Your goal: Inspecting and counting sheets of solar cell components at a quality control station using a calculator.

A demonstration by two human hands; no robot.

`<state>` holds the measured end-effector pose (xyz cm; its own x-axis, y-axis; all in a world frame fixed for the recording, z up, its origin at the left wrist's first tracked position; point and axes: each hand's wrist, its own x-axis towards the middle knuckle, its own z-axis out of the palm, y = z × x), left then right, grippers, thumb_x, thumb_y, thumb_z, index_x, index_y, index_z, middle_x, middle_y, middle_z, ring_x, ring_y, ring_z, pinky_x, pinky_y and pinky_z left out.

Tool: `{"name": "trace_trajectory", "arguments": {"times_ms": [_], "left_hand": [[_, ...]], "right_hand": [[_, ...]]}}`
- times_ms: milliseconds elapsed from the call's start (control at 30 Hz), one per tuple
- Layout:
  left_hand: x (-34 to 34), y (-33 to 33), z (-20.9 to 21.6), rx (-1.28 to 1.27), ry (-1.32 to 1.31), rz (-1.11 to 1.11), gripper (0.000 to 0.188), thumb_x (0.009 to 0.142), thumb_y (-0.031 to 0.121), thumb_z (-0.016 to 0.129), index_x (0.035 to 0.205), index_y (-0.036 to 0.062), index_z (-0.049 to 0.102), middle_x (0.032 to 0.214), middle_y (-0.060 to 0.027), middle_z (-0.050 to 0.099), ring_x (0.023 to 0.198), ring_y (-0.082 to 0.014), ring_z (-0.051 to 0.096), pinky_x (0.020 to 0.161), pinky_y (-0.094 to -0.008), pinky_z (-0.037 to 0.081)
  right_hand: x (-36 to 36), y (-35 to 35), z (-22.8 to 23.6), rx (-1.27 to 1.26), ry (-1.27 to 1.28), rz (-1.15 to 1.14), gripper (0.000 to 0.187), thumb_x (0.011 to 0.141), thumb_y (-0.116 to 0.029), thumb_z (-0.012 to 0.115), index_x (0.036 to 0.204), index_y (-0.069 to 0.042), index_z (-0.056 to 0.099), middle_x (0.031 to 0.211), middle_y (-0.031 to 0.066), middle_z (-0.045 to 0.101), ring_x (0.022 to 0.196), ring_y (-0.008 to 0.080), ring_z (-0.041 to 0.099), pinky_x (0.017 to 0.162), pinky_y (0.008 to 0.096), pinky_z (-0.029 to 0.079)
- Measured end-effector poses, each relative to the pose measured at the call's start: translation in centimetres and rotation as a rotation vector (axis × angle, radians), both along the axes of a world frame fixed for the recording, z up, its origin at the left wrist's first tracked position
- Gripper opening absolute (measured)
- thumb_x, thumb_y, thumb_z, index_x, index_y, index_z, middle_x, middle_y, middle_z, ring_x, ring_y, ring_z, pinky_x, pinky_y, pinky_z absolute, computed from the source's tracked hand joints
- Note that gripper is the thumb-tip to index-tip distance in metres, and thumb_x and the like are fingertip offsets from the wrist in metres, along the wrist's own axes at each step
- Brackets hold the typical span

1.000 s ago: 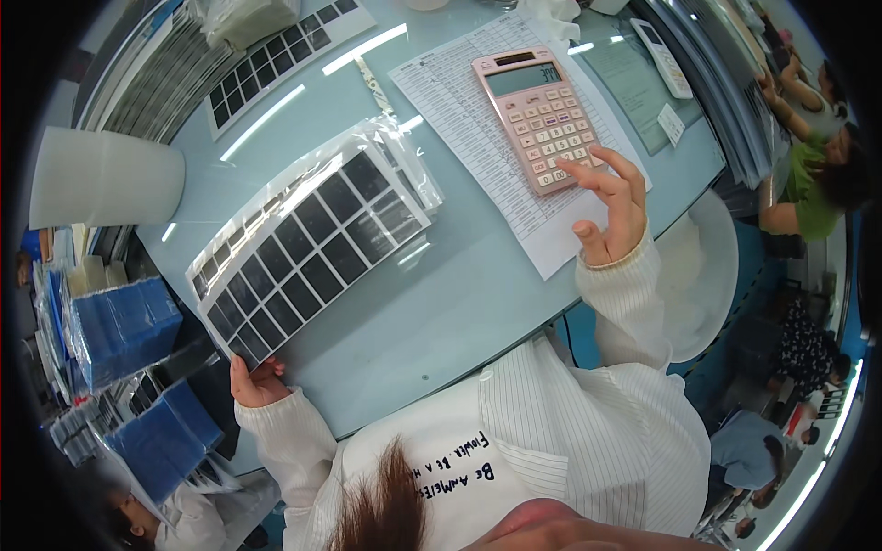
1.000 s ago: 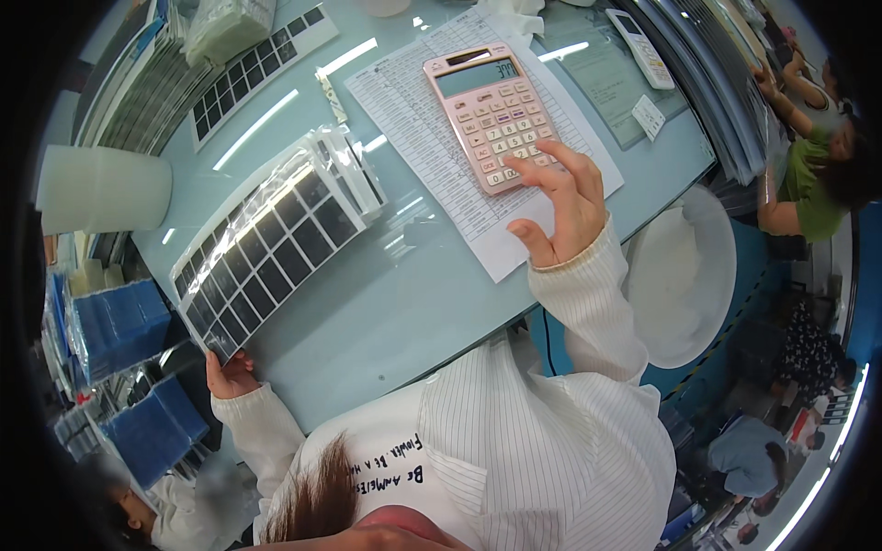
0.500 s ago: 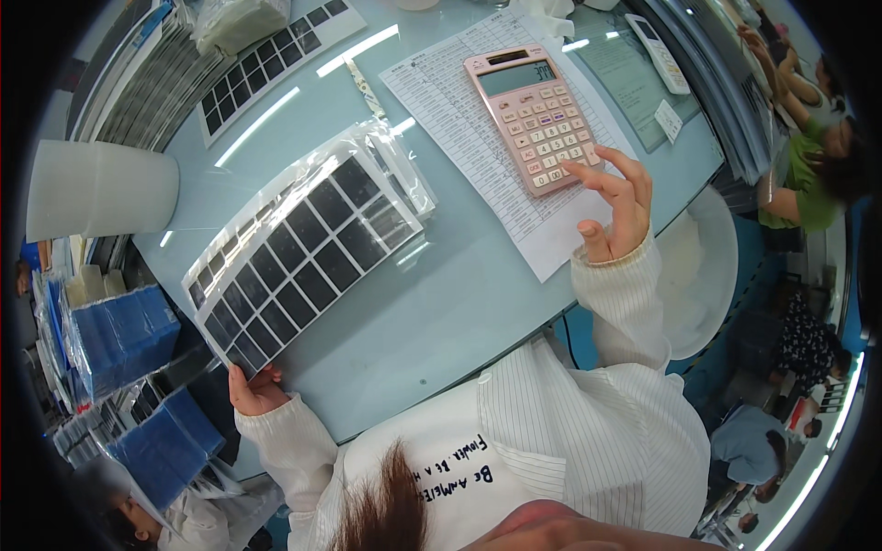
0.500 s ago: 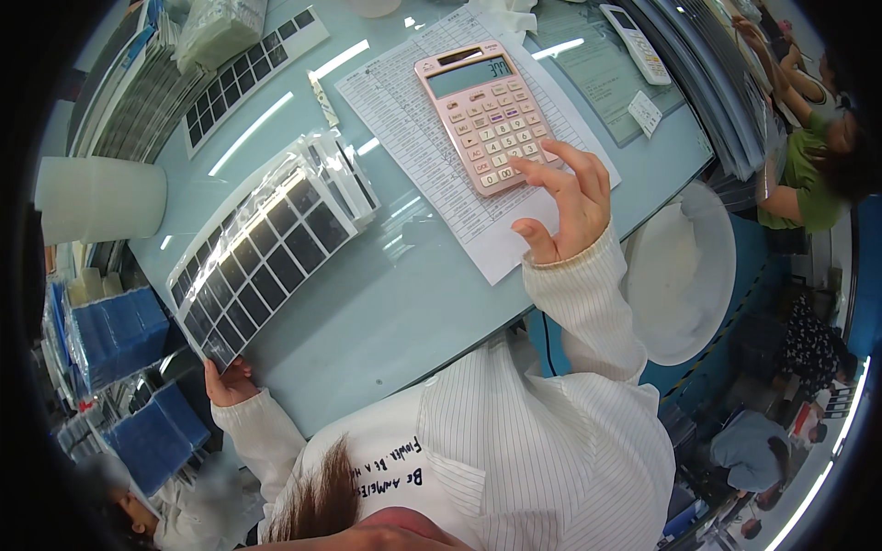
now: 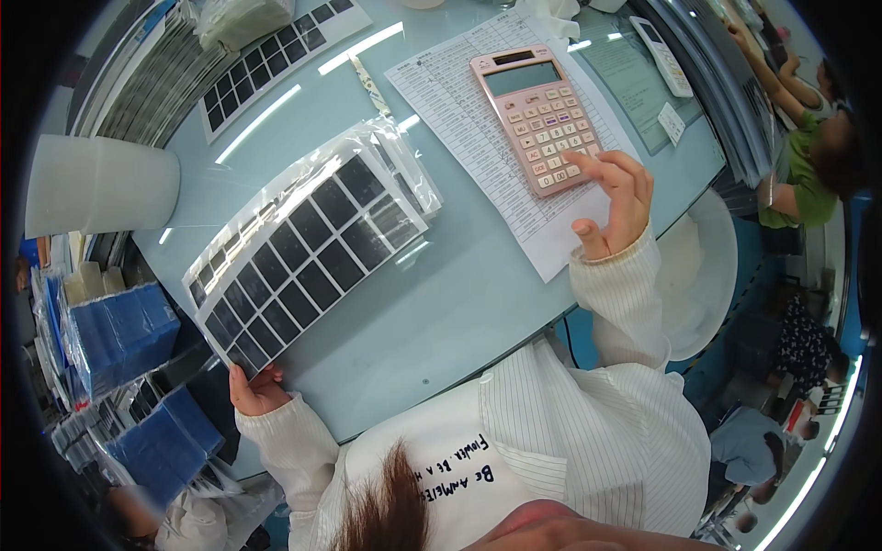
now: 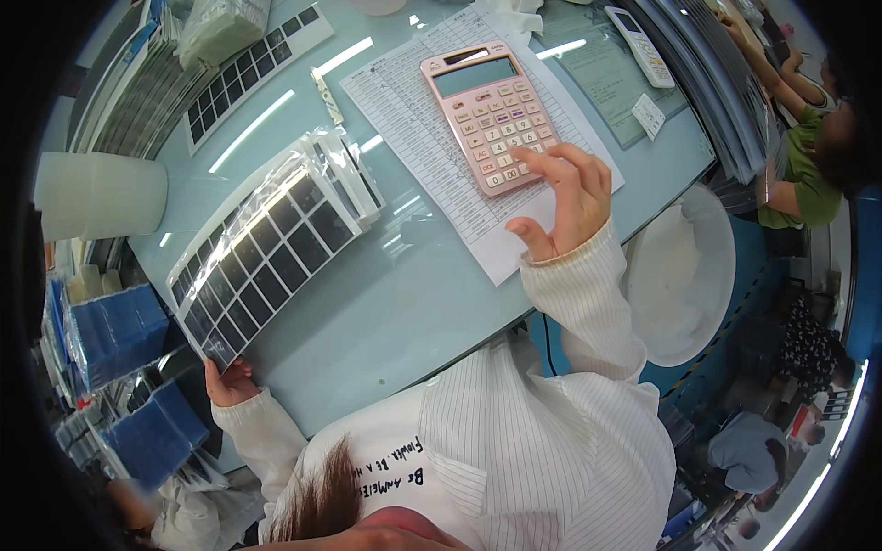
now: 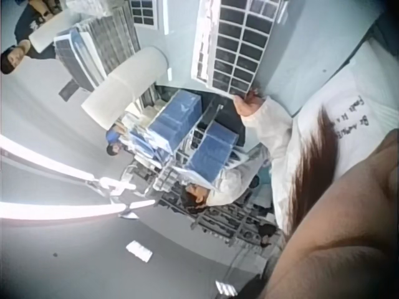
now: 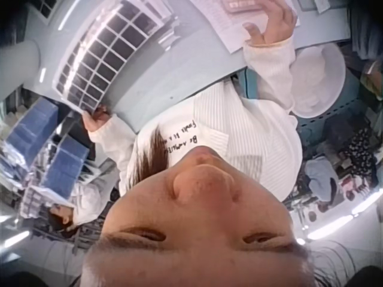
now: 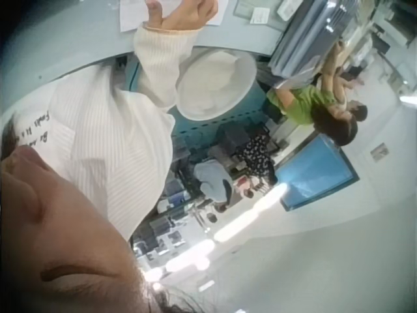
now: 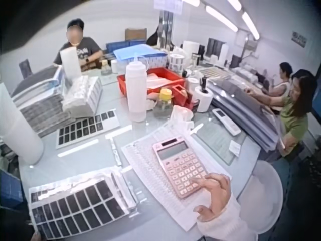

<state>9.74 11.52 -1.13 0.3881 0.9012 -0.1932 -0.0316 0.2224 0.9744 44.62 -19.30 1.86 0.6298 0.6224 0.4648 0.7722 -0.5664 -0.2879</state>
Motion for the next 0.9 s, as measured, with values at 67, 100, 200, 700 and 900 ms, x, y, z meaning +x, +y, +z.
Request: {"name": "trace_trajectory", "arguments": {"times_ms": [67,100,200,700,900], "left_hand": [[0.2,-0.1,0.1,0.004,0.007,0.013,0.036,0.094,0.037,0.047,0.096,0.0031,0.061,0.07,-0.0077,0.063,0.059,-0.0159,0.056,0.051,-0.0276,0.04],[0.0,0.1,0.0,-0.008,-0.004,0.017,0.036,0.094,0.037,0.047,0.096,0.0031,0.061,0.07,-0.0076,0.063,0.059,-0.0158,0.056,0.052,-0.0274,0.04],[-0.1,0.1,-0.1,-0.013,-0.009,0.009,0.036,0.094,0.037,0.047,0.096,0.0032,0.061,0.07,-0.0075,0.063,0.059,-0.0157,0.056,0.052,-0.0274,0.04],[0.1,0.1,-0.2,0.0,-0.046,0.061,0.036,0.096,0.032,0.042,0.093,0.001,0.06,0.07,-0.0109,0.065,0.054,-0.0195,0.057,0.05,-0.0283,0.041],[-0.2,0.2,-0.5,0.002,-0.032,0.059,0.035,0.096,0.032,0.043,0.093,0.0008,0.06,0.069,-0.0109,0.065,0.053,-0.0194,0.057,0.05,-0.0279,0.041]], "right_hand": [[0.5,0.5,0.0,0.024,-0.008,-0.001,0.073,0.088,-0.068,0.033,0.117,-0.004,0.051,0.118,0.01,0.055,0.11,0.0268,0.042,0.098,0.0386,0.035],[0.8,0.8,0.0,0.048,-0.015,-0.003,0.073,0.087,-0.068,0.034,0.118,-0.004,0.051,0.119,0.0103,0.054,0.11,0.0268,0.042,0.098,0.0389,0.035],[1.1,1.5,0.1,-0.043,0.033,-0.038,0.074,0.087,-0.069,0.035,0.119,-0.004,0.051,0.119,0.0095,0.052,0.111,0.0263,0.041,0.098,0.0391,0.034],[-0.1,-1.6,0.5,-0.033,-0.062,-0.058,0.064,0.09,-0.063,0.036,0.108,-0.004,0.053,0.108,0.0057,0.065,0.108,0.0246,0.044,0.095,0.0351,0.036],[-0.2,-1.5,0.3,0.069,-0.029,-0.082,0.062,0.089,-0.063,0.04,0.103,-0.005,0.056,0.103,0.0044,0.066,0.103,0.0254,0.047,0.092,0.0368,0.037]]}}
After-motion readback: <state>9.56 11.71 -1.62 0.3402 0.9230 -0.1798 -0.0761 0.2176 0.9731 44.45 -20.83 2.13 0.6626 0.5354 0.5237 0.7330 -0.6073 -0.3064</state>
